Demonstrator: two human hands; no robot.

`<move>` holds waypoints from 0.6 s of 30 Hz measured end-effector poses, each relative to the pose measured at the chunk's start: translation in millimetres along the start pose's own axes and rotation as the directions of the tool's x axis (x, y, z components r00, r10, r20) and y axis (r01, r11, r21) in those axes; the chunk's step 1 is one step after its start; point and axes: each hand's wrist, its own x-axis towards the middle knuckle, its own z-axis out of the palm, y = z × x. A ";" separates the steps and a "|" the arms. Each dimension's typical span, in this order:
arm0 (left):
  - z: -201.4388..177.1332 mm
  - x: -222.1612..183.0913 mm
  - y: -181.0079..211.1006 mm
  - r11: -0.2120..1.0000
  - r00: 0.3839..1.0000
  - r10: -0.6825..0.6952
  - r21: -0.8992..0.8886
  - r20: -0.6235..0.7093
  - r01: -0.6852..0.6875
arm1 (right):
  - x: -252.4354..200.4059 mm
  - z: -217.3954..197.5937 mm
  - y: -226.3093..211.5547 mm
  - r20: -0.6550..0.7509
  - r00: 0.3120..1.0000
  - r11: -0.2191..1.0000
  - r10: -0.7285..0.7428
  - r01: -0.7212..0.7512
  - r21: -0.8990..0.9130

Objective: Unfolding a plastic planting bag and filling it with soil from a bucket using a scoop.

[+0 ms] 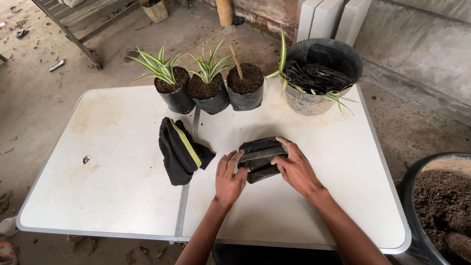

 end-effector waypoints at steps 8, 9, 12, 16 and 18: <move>-34.1 23.8 11.5 0.626 0.823 -0.553 -0.587 0.131 0.514 | 5.4 5.7 1.3 -0.285 0.950 0.951 0.125 -0.034 0.307; -42.4 28.4 14.1 0.414 0.723 -0.647 -0.685 0.241 0.599 | 4.1 9.1 1.6 -0.339 0.927 0.941 0.161 -0.041 0.335; -22.7 14.3 -5.1 -0.254 0.527 -0.662 -0.820 0.534 0.512 | -5.7 21.0 18.7 -0.455 0.871 0.939 0.186 -0.021 0.343; -51.8 43.1 -7.7 -0.581 0.474 -0.567 -0.736 0.673 0.348 | -8.2 25.9 23.3 -0.457 0.858 0.920 0.235 -0.045 0.389; -53.1 43.9 -12.9 -0.728 0.494 -0.431 -0.615 0.755 0.304 | -8.6 26.0 23.7 -0.477 0.852 0.924 0.214 -0.018 0.383</move>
